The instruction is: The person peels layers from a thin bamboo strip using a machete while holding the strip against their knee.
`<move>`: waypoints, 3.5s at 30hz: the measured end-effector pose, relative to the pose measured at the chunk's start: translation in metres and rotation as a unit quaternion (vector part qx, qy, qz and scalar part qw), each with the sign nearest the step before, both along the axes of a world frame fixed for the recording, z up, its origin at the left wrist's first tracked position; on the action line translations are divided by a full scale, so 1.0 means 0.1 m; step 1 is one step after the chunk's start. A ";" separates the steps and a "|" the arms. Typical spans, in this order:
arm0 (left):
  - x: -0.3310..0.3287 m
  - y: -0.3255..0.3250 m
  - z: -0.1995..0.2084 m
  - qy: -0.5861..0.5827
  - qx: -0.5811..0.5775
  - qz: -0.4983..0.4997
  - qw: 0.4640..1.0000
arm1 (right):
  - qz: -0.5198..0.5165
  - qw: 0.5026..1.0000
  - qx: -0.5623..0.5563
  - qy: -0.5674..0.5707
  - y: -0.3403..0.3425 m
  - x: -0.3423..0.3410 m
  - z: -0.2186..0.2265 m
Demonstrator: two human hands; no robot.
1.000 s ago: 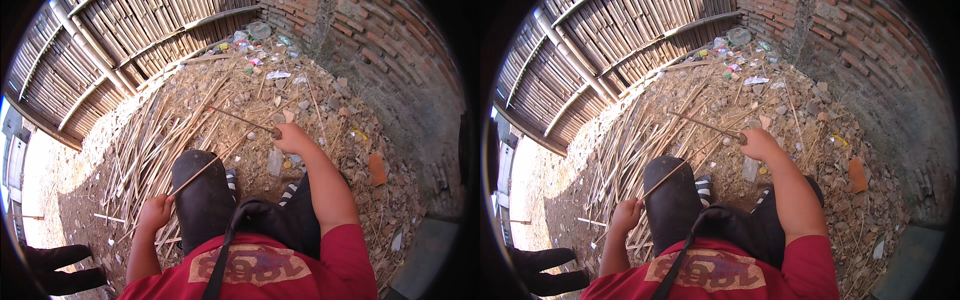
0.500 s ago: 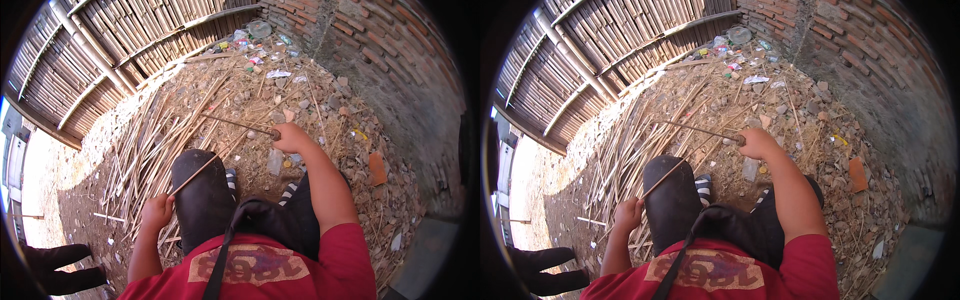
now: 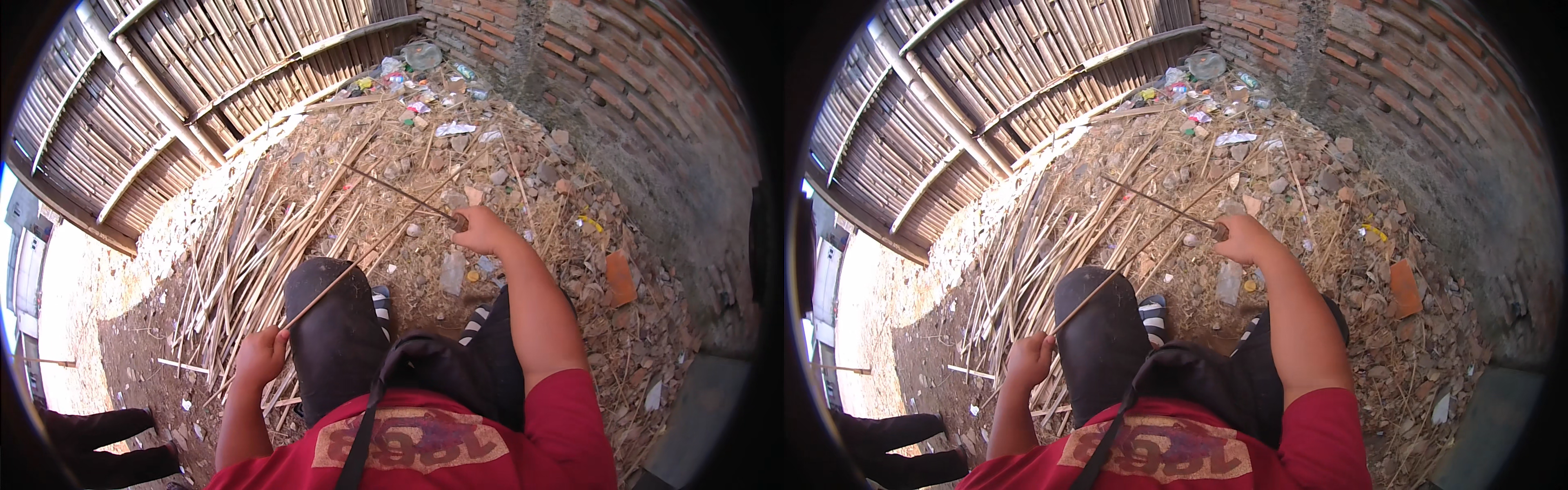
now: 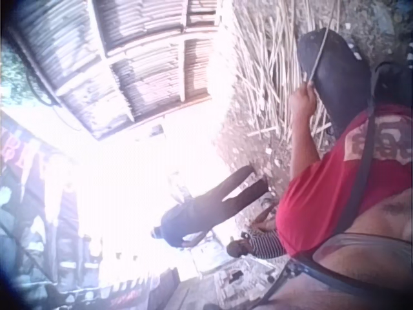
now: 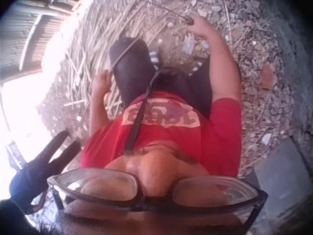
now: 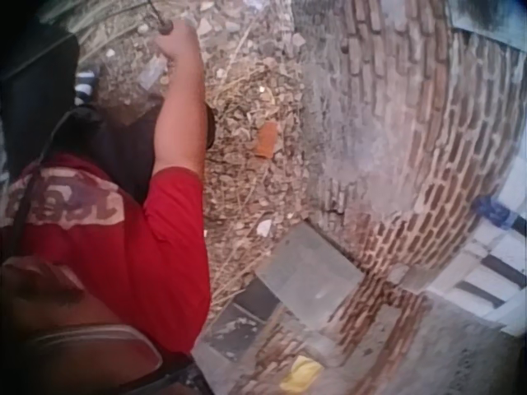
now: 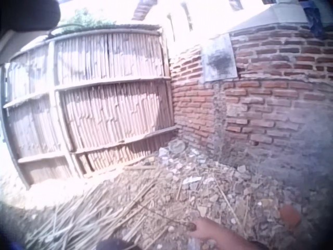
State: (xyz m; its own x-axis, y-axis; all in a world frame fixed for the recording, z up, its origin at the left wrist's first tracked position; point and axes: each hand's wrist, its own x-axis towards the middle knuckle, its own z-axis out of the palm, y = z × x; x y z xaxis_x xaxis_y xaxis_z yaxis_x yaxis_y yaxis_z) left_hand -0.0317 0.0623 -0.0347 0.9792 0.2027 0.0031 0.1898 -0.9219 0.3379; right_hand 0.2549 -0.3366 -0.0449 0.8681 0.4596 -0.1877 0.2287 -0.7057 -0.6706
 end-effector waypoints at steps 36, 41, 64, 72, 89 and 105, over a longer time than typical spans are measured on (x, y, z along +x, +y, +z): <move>0.09 0.07 0.05 0.048 -0.034 -0.030 0.998 | 0.016 0.998 0.053 -0.006 -0.05 -0.08 0.13; 0.10 0.04 0.13 0.059 -0.048 -0.038 0.996 | -0.013 0.968 0.220 0.122 -0.07 -0.02 0.01; 0.10 -0.21 -0.01 -0.072 -0.037 -0.038 0.996 | -0.023 0.919 0.372 0.127 -0.03 -0.06 -0.01; 0.10 -0.27 0.11 -0.003 -0.033 -0.001 0.999 | 0.000 0.959 0.275 0.073 -0.02 -0.03 -0.16; 0.10 -0.08 0.08 0.092 -0.122 -0.040 0.987 | 0.102 0.990 -0.008 -0.094 0.08 -0.17 0.02; 0.13 -0.23 0.19 0.097 -0.090 -0.023 0.991 | 0.121 0.988 -0.047 -0.080 0.14 -0.20 0.06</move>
